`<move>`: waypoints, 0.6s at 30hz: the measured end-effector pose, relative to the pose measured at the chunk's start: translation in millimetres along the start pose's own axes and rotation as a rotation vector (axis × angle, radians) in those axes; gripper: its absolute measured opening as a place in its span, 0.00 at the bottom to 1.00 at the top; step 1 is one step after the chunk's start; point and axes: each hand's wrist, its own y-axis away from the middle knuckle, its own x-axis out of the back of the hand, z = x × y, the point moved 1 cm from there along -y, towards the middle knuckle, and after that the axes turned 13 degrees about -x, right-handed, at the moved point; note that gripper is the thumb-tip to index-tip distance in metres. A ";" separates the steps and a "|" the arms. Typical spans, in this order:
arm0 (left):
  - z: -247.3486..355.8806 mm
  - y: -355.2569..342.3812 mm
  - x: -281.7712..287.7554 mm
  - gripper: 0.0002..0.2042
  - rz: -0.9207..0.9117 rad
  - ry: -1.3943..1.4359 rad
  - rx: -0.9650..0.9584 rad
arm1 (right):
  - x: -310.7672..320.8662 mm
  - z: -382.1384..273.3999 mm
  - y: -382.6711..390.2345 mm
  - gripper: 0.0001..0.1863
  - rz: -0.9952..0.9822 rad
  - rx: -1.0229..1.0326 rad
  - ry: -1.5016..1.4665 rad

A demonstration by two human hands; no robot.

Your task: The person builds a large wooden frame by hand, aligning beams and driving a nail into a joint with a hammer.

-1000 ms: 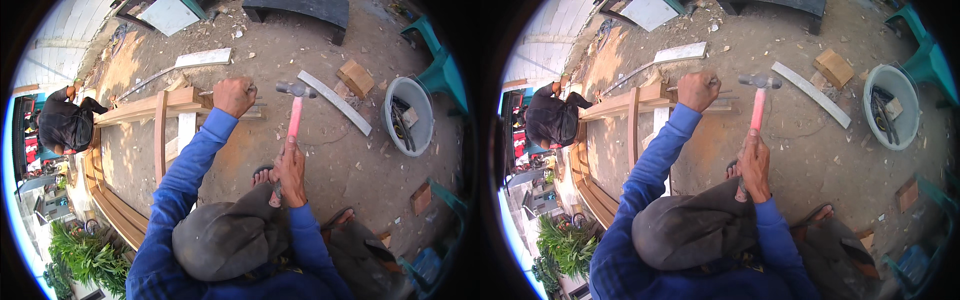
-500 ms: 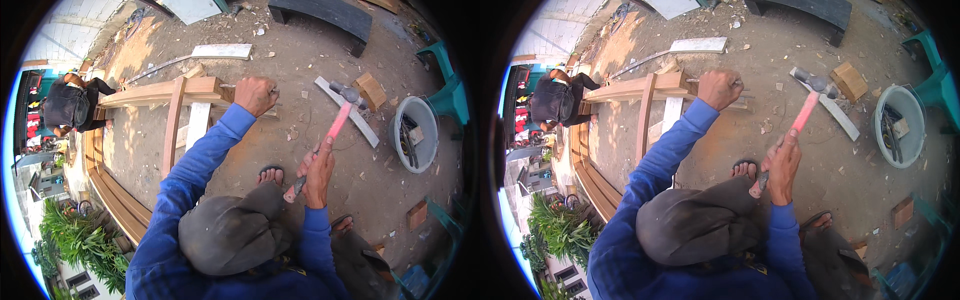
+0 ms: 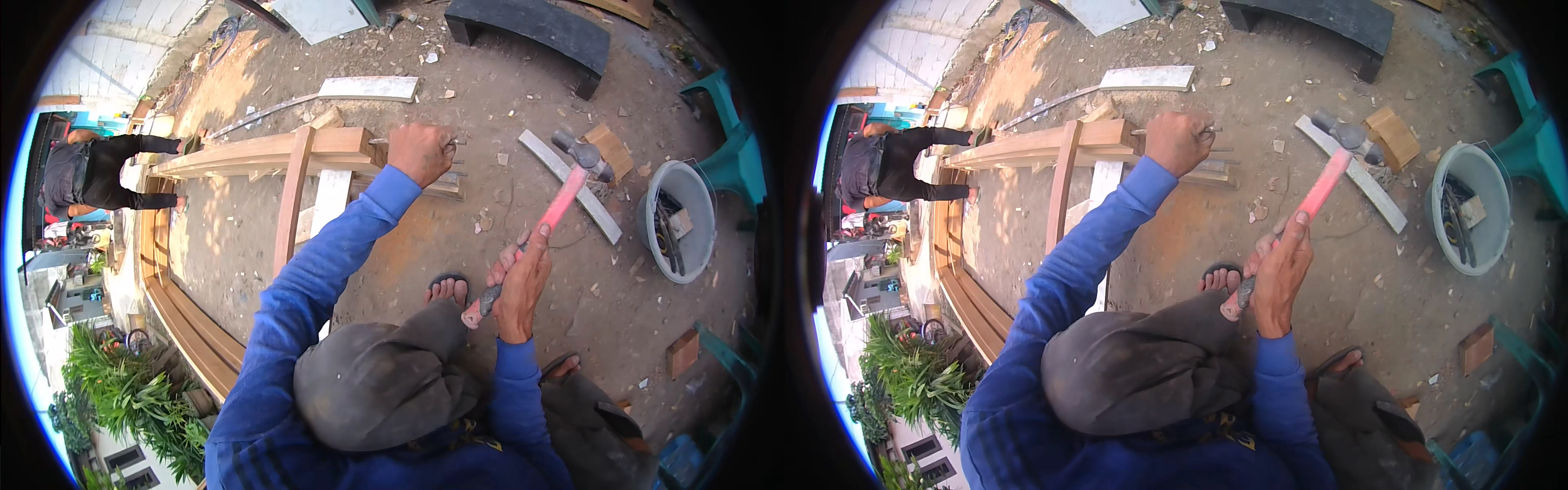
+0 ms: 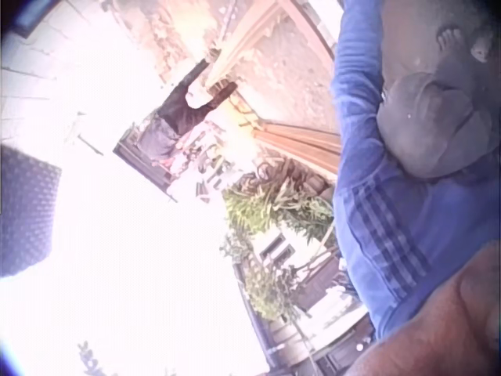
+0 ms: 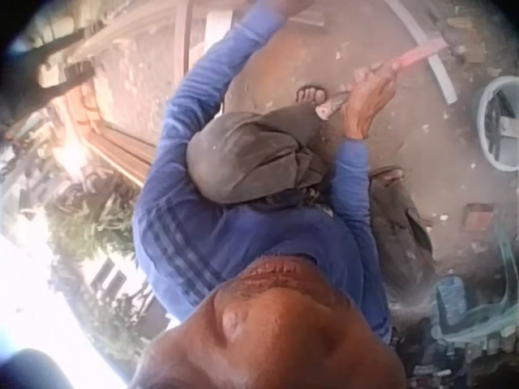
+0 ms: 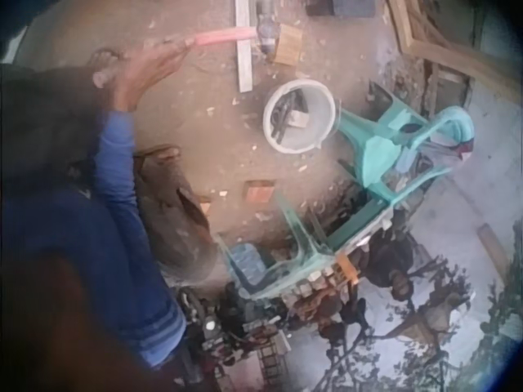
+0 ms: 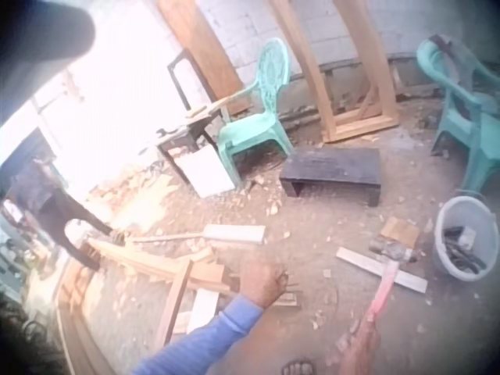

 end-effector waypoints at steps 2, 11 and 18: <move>-1.5 3.2 -0.9 0.04 0.007 -0.013 0.033 | -2.5 -14.9 7.9 0.27 0.162 0.028 -0.229; 0.9 10.2 -5.4 0.03 0.036 -0.023 0.003 | 10.0 2.8 -6.5 0.25 -0.015 -0.048 0.064; 14.5 -3.4 -15.5 0.02 0.025 -0.003 0.013 | 9.6 4.6 -2.0 0.26 0.104 0.061 -0.253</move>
